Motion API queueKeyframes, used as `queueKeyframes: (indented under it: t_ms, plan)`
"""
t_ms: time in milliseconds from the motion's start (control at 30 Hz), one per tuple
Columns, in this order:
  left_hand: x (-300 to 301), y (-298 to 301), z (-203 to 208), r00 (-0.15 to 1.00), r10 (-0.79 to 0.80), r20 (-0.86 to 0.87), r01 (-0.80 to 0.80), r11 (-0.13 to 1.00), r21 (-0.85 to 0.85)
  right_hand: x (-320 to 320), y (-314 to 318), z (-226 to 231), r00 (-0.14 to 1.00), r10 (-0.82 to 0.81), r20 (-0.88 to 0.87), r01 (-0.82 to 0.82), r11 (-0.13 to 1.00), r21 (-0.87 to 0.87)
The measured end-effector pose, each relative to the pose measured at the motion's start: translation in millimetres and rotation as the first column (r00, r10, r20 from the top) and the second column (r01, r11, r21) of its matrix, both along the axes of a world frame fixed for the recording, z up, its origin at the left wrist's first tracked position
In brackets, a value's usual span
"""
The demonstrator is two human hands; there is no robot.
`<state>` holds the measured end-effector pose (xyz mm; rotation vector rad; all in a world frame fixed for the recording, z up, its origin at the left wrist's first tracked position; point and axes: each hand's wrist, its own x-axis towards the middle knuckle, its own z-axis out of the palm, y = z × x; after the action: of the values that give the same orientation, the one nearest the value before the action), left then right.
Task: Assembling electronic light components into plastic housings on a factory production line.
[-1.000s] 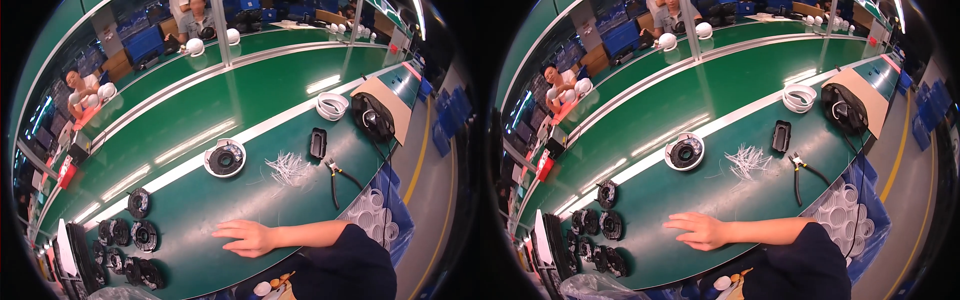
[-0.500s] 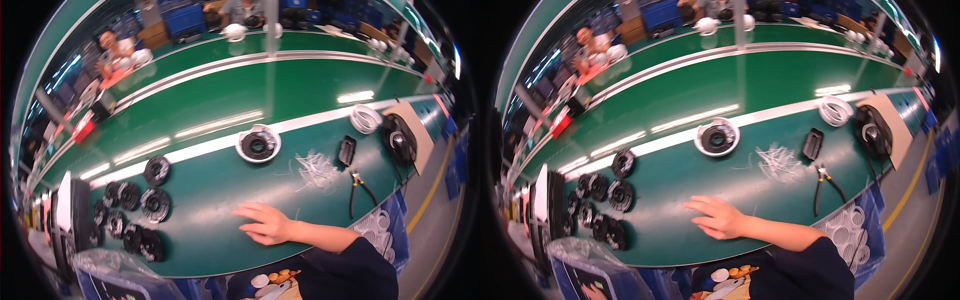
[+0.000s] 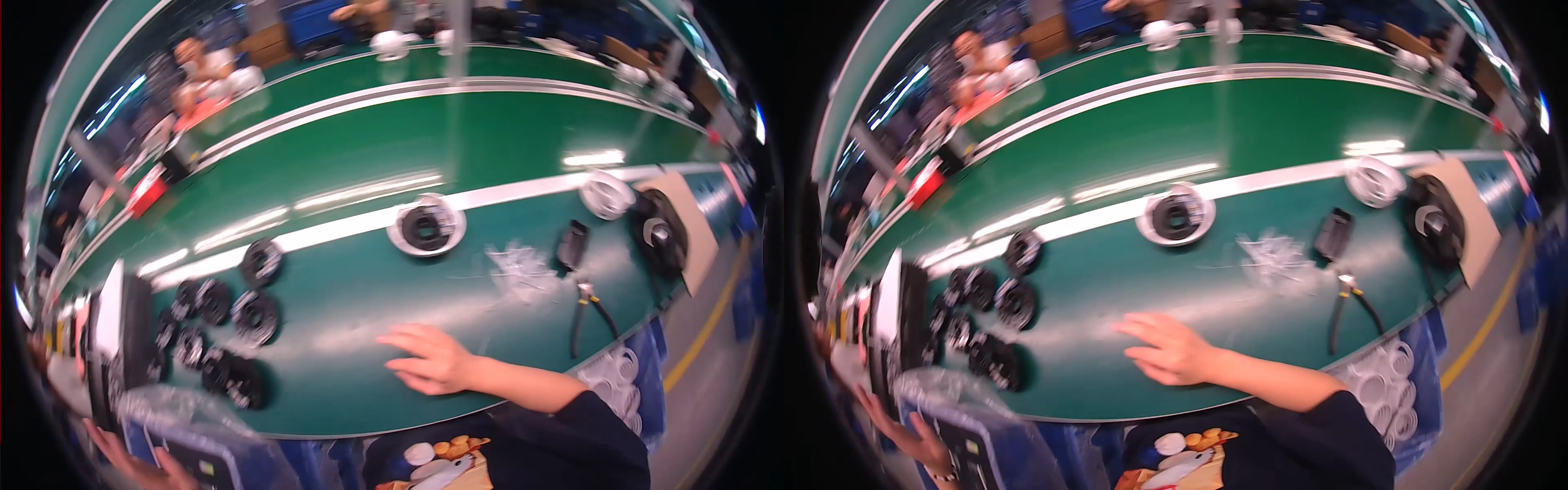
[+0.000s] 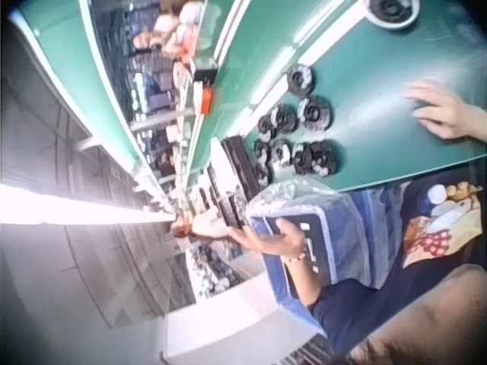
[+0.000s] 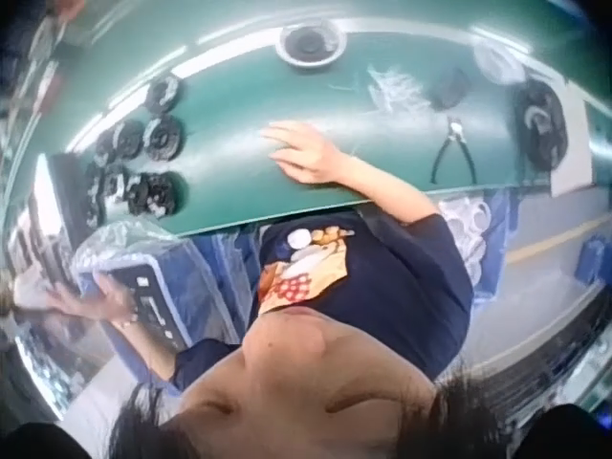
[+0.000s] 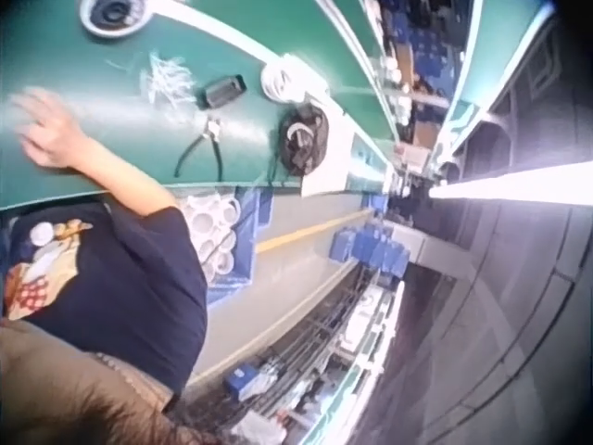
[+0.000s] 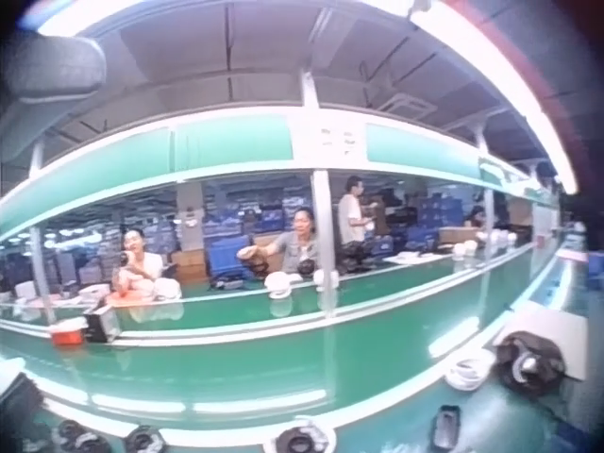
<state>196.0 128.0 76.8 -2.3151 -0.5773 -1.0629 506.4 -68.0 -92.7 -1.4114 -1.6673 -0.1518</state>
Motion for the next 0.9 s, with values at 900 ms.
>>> queueKeyframes:
  t_ms: [900]
  plan:
    - [256.2, 229.2, -168.9, 0.796, 0.033, -0.605, -0.513, 0.568, -0.644, 22.6, 9.8, 7.5, 0.986, -0.161, 0.032, 0.16, 0.987, 0.028]
